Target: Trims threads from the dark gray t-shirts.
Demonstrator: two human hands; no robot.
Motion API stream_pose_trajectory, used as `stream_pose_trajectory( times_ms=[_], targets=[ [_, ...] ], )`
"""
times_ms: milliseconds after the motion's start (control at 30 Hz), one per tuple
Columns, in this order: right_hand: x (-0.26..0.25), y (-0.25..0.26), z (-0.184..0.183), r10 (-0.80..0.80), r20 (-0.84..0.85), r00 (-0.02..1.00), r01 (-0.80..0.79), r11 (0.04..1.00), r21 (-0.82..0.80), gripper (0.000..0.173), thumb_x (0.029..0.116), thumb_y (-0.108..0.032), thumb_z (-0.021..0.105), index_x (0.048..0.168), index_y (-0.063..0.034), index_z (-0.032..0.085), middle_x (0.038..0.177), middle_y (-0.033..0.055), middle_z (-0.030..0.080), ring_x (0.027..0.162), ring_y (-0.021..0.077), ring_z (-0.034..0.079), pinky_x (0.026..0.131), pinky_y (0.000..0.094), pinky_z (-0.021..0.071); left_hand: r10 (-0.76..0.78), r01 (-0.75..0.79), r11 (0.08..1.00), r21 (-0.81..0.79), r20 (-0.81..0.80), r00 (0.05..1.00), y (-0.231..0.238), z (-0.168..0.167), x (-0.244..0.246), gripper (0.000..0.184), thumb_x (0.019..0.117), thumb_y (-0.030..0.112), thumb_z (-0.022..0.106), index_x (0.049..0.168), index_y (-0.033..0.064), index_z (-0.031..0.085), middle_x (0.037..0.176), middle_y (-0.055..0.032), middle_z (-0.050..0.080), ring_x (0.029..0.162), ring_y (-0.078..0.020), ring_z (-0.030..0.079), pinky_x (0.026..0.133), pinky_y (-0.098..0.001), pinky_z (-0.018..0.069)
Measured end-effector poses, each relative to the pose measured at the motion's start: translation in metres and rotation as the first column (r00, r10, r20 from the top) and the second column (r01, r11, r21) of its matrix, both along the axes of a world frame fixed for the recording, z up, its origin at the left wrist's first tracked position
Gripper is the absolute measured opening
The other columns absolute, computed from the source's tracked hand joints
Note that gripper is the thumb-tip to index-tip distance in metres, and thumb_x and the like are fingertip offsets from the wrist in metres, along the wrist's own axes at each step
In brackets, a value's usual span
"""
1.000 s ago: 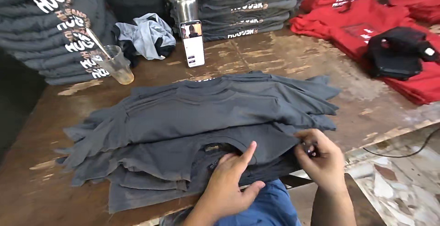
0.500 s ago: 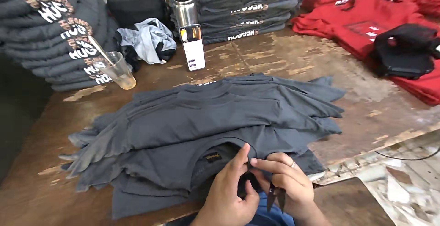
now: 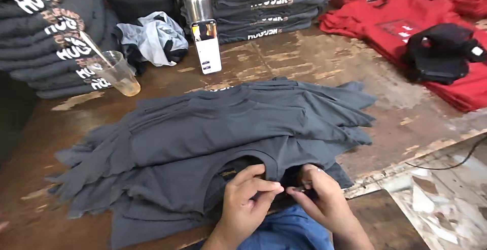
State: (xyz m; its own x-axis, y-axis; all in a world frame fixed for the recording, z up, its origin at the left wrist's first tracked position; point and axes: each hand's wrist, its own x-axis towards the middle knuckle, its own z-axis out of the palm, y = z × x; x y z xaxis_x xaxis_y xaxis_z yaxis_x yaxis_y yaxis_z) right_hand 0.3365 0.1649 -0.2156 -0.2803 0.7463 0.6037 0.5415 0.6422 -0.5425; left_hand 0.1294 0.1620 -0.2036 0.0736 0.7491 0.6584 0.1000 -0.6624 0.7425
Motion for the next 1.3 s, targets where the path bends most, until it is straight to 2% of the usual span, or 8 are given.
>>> stream_pose_trajectory(
  times_ms=[333,500,633,733,867,1000,1167,1300],
  targets=[
    [-0.015,0.006,0.012,-0.036,0.262,0.964,0.026,0.999,0.044,0.045,0.1047,-0.039,0.046,0.081,-0.0056,0.064,0.063,0.0099,0.065,0.058,0.0251,0.066,0.056,0.0409,0.0512,-0.141,0.139,0.989,-0.039,-0.045,0.989,-0.002,0.014,-0.007,0.006,0.0915,0.001,0.074,0.097,-0.0006,0.071,0.117,-0.0175,0.068,0.11,-0.0067,0.067,0.098,-0.0217,0.054],
    [-0.01,0.0,0.017,0.032,0.115,0.993,-0.03,0.999,-0.022,0.045,0.1074,-0.037,0.045,0.085,-0.0016,0.061,0.068,0.0127,0.063,0.064,0.0216,0.063,0.067,0.0355,0.0514,-0.176,0.16,0.982,-0.103,-0.175,0.969,-0.009,0.02,-0.011,0.006,0.0912,0.005,0.072,0.088,0.0,0.075,0.11,-0.0222,0.072,0.112,-0.0172,0.069,0.101,-0.0274,0.053],
    [-0.014,0.004,0.015,0.091,-0.176,0.98,-0.12,0.979,-0.164,0.037,0.0995,-0.04,0.065,0.089,-0.007,0.051,0.072,0.0012,0.053,0.065,0.001,0.051,0.06,0.0142,0.0432,-0.064,0.106,0.994,0.036,-0.587,0.807,-0.023,0.023,-0.004,0.019,0.0947,0.007,0.063,0.083,0.0088,0.078,0.098,-0.0092,0.078,0.099,-0.022,0.074,0.092,-0.04,0.0562],
    [-0.017,0.019,0.023,0.14,-0.079,0.987,-0.161,0.834,-0.528,0.035,0.0896,-0.033,0.072,0.09,-0.0001,0.061,0.072,0.0033,0.058,0.064,0.005,0.051,0.06,0.0229,0.0432,0.051,0.114,0.975,0.189,-0.694,0.718,-0.027,-0.001,0.002,0.018,0.0952,0.009,0.061,0.084,0.0146,0.074,0.087,-0.0019,0.074,0.087,-0.0171,0.07,0.088,-0.0346,0.0542],
    [-0.012,0.026,0.011,0.206,-0.077,0.975,-0.218,0.859,-0.464,0.016,0.0859,-0.019,0.065,0.087,-0.0046,0.057,0.069,-0.0009,0.053,0.061,0.0,0.048,0.055,0.0162,0.039,0.011,0.092,0.986,0.137,-0.611,0.792,-0.024,-0.017,-0.004,0.018,0.0973,0.011,0.061,0.09,0.013,0.078,0.097,-0.0017,0.078,0.102,-0.0155,0.073,0.097,-0.0323,0.0541],
    [-0.014,0.018,-0.001,0.076,-0.402,0.912,-0.196,0.944,-0.267,0.011,0.0885,-0.01,0.063,0.094,-0.0088,0.053,0.079,-0.0064,0.056,0.07,-0.0052,0.052,0.063,0.0107,0.0441,-0.04,0.057,0.998,0.03,-0.407,0.913,-0.017,-0.02,-0.007,0.012,0.0965,0.007,0.064,0.093,0.0058,0.075,0.099,-0.0062,0.077,0.101,-0.0137,0.072,0.096,-0.0248,0.0549],
    [-0.026,0.019,-0.012,0.048,-0.809,0.586,-0.32,0.931,-0.177,0.02,0.0924,-0.006,0.067,0.098,-0.0221,0.057,0.086,-0.0117,0.063,0.078,-0.0029,0.06,0.07,0.0132,0.0506,0.011,-0.028,0.98,-0.197,-0.087,0.996,-0.014,-0.02,-0.006,0.005,0.0938,0.002,0.068,0.096,-0.0017,0.072,0.1,-0.0086,0.075,0.094,-0.0069,0.072,0.084,-0.0195,0.06],
    [-0.042,0.012,-0.016,-0.018,-0.941,0.339,-0.448,0.876,-0.178,0.018,0.0907,-0.005,0.069,0.094,-0.0206,0.062,0.083,-0.0074,0.064,0.073,0.0004,0.061,0.067,0.017,0.0538,0.027,-0.009,0.956,-0.293,0.058,0.998,-0.012,-0.016,0.003,0.031,0.0851,0.016,0.083,0.106,-0.0029,0.069,0.106,-0.0069,0.072,0.092,-0.0075,0.072,0.081,-0.0239,0.0632]
  ],
)
